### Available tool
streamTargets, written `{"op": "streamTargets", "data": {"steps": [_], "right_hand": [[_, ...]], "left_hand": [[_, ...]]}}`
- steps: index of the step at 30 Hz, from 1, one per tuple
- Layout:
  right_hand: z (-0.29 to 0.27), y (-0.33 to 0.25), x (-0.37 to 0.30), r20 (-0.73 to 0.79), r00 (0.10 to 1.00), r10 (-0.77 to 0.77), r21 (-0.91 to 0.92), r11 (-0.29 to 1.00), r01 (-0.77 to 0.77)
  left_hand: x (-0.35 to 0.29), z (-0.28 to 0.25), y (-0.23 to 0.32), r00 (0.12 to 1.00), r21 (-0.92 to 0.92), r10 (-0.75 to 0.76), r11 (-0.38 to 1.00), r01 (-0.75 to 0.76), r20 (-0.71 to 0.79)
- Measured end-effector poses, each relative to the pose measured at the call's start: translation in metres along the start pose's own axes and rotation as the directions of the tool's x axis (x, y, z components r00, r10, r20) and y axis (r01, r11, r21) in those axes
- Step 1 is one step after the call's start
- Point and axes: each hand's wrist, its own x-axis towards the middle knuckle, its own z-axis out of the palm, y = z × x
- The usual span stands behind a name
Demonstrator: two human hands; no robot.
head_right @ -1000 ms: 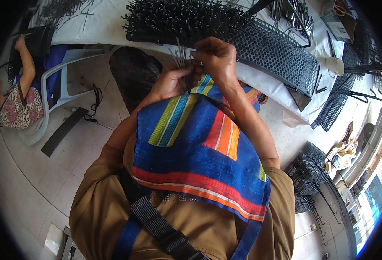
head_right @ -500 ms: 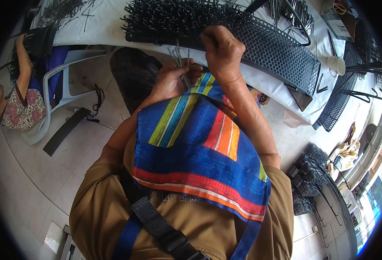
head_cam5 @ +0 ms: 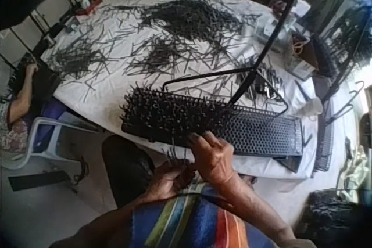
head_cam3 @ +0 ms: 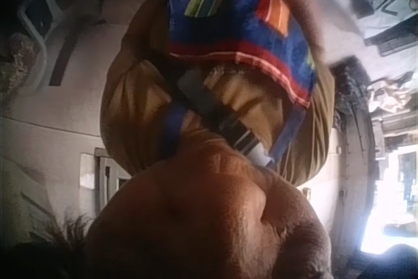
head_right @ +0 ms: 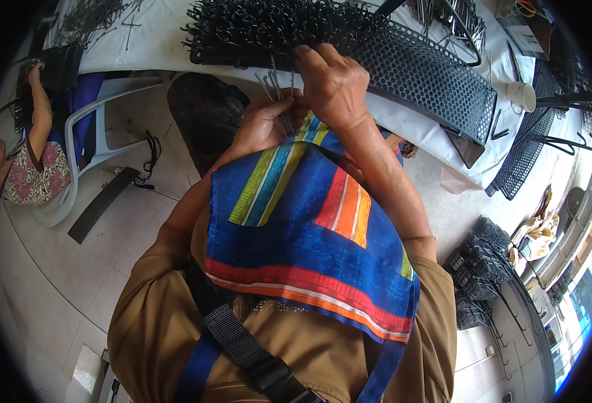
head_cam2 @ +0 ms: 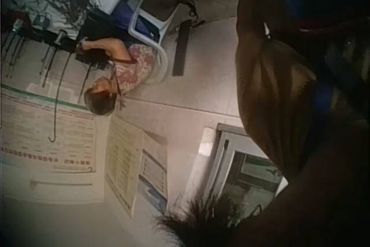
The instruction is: The person inserts metal pins one by one into holes on a perforated rack by hand, picks up another batch of metal pins from the table, and inserts them into the rack.
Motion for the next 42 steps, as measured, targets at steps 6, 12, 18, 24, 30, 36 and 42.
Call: {"op": "streamTargets", "data": {"steps": [6,12,18,24,30,36,42], "right_hand": [[-0.010,0.001,-0.016,0.401,0.797,0.453,0.686,0.428,-0.588],[-0.013,0.021,-0.023,0.679,0.627,0.382,0.684,-0.021,-0.729],[-0.024,0.014,-0.006,0.201,0.740,0.642,0.859,0.247,-0.448],[-0.009,0.015,0.007,-0.170,0.802,0.573,0.771,0.584,-0.254],[-0.011,0.013,0.008,-0.203,0.890,0.409,0.578,0.784,-0.228],[-0.015,0.011,-0.001,-0.251,0.927,0.279,0.498,0.858,-0.124],[-0.010,0.014,-0.011,-0.205,0.943,0.261,0.436,0.887,-0.150]], "left_hand": [[0.001,0.006,0.002,0.975,-0.086,-0.109,0.988,0.128,0.196],[-0.005,0.020,0.001,0.981,0.048,-0.134,0.990,0.129,0.137],[-0.001,0.009,-0.002,0.993,0.185,-0.070,0.979,0.087,-0.096],[0.001,0.003,-0.008,0.979,0.117,-0.017,0.992,0.042,-0.202],[-0.011,0.010,-0.008,0.976,0.193,0.049,0.981,-0.008,-0.213],[-0.016,0.013,-0.007,0.991,0.218,0.027,0.976,0.003,-0.133],[-0.016,0.019,-0.007,0.990,0.237,-0.015,0.970,0.048,-0.137]]}}
